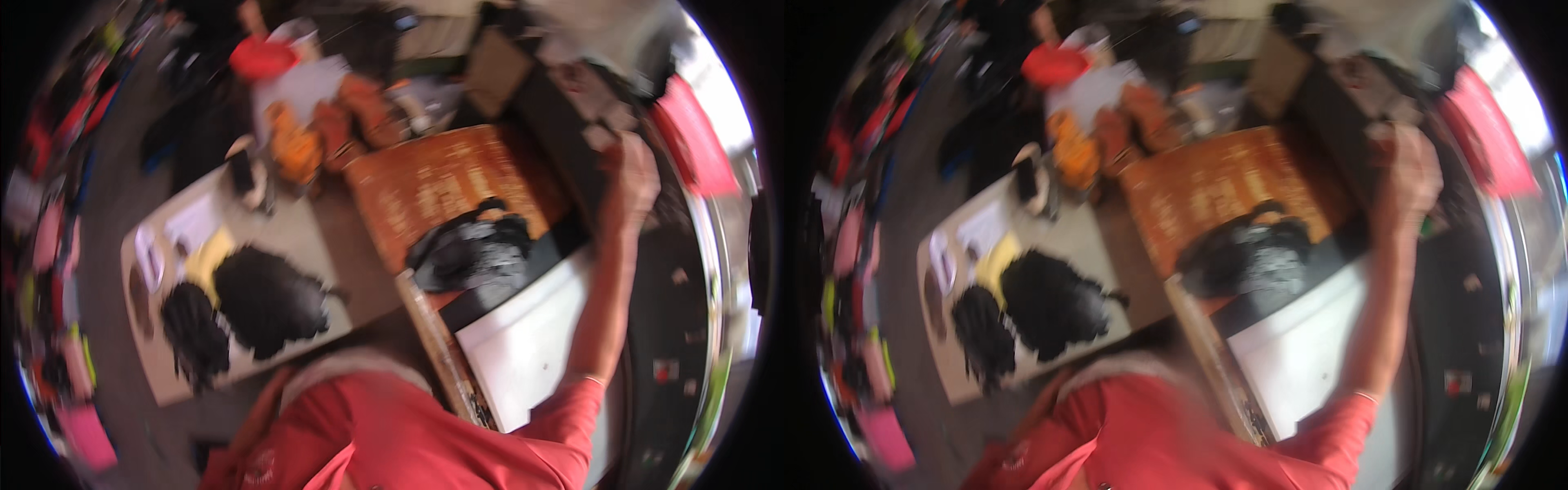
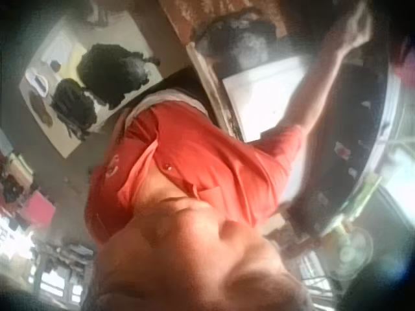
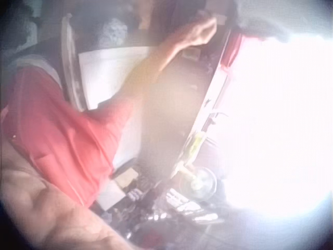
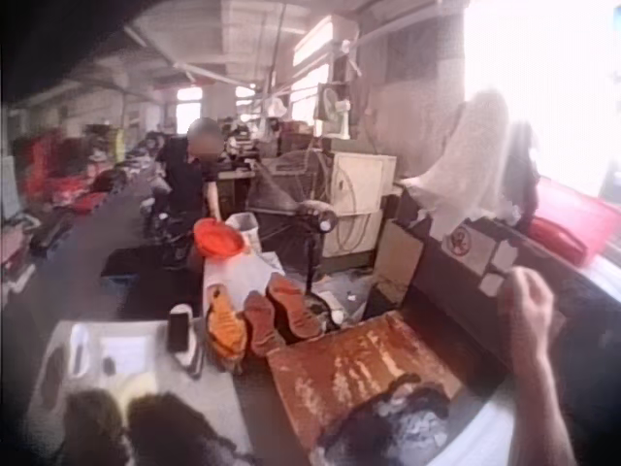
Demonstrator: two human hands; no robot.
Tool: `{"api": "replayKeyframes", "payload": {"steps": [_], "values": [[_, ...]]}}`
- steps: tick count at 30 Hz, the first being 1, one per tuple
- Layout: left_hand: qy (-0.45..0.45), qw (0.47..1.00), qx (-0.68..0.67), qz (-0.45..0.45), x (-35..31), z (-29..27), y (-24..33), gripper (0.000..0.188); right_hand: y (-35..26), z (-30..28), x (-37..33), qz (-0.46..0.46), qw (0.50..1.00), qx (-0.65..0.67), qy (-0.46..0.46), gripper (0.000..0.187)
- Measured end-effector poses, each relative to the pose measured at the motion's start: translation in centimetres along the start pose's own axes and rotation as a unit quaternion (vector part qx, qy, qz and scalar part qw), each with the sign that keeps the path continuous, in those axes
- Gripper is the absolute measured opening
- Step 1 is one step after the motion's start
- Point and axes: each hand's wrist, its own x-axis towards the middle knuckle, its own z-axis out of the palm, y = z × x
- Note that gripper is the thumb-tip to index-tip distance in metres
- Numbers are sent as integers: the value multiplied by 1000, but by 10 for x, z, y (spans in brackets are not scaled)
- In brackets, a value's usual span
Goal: The person removes black rubber shoe parts from a die-cut sheet, stacks them, and uses a handheld tool to trim or deburr the edges. They then place the processed parts into a black plastic bag and continue trimming additional stacks.
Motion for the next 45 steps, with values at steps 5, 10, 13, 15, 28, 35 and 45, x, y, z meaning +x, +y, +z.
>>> {"api": "replayKeyframes", "payload": {"steps": [5, 10, 13, 15, 28, 35, 45], "values": [[42, 994, -96, -15, -15, 14, 15, 31, 96, -2, 87, 47, 995, -45, 78, 33], [112, 990, -69, -47, -28, 21, 47, 36, 160, 25, 114, 99, 989, -111, 8, 32], [142, 987, -24, -72, -29, 27, 57, 40, 179, 45, 120, 103, 985, -138, -22, 32], [167, 979, -49, -104, -27, 32, 58, 43, 185, 60, 122, 98, 983, -147, -42, 32], [259, 959, -38, -106, -12, 46, 79, 41, 149, 200, 94, 38, 973, -159, -163, 31], [287, 949, -79, -108, -12, 47, 84, 41, 96, 279, 64, -9, 963, -156, -220, 31], [334, 919, -167, -128, 9, 69, 78, 40, 25, 371, 21, -72, 943, -172, -275, 31]]}}
